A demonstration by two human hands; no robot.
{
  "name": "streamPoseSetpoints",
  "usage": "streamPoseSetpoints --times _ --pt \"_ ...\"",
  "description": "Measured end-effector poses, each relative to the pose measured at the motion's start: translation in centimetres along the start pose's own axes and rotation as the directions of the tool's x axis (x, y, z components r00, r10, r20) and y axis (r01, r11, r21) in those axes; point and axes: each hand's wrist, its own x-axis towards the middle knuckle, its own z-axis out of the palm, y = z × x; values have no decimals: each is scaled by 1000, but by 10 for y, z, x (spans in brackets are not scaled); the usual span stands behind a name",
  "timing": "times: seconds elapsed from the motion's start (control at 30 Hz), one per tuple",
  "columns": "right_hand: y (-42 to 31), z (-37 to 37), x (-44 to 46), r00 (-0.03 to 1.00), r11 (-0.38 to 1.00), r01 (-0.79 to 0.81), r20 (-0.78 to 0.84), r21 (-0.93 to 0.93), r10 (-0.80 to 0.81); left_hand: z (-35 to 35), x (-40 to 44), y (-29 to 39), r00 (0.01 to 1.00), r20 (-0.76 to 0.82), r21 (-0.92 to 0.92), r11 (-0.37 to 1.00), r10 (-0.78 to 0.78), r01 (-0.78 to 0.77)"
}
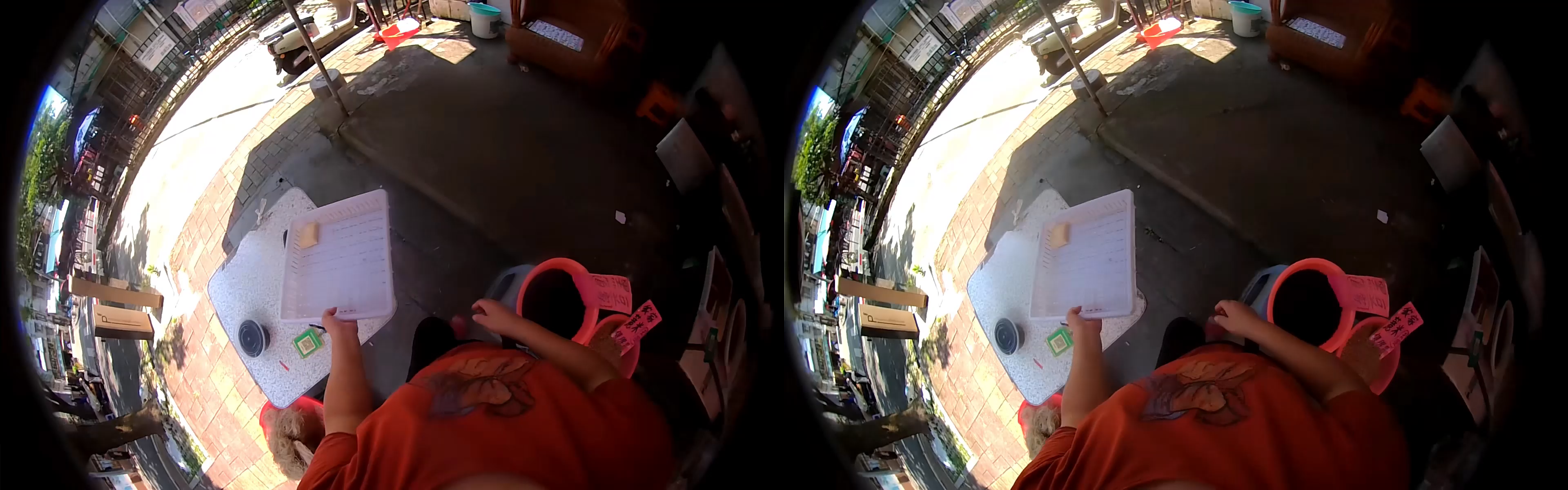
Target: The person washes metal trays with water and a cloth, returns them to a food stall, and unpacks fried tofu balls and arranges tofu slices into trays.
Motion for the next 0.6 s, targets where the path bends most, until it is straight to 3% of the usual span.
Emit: streamPoseSetpoints --times 0.17,0.27,0.3,0.33,0.37,0.43,0.5,0.6 --pt "-45 -54 70 999 998 44 -30 -55 -45 29 92 36 999 19 -45 998 45 -44" --pt "-27 -69 116 1000 995 9 -10 -101 -10 11 176 61 986 -158 12 998 60 -59" --pt "-25 -81 125 999 987 -32 6 -156 33 -14 208 66 996 -13 181 980 93 -89" --pt "-30 -94 131 996 984 -84 1 -159 85 -27 219 74 997 5 332 941 -71 65" --pt "-19 -100 141 998 989 -67 -13 -134 66 -20 216 63 991 -30 564 816 -129 123" --pt "-12 -124 155 995 979 -97 12 -177 101 19 218 16 972 -151 834 504 -182 224" --pt "-4 -142 162 984 984 -145 -123 -101 133 88 208 -30 953 -179 940 244 -246 240" --pt "7 -168 169 933 971 -241 -274 12 234 185 209 -85 924 -124 992 -15 -363 128"
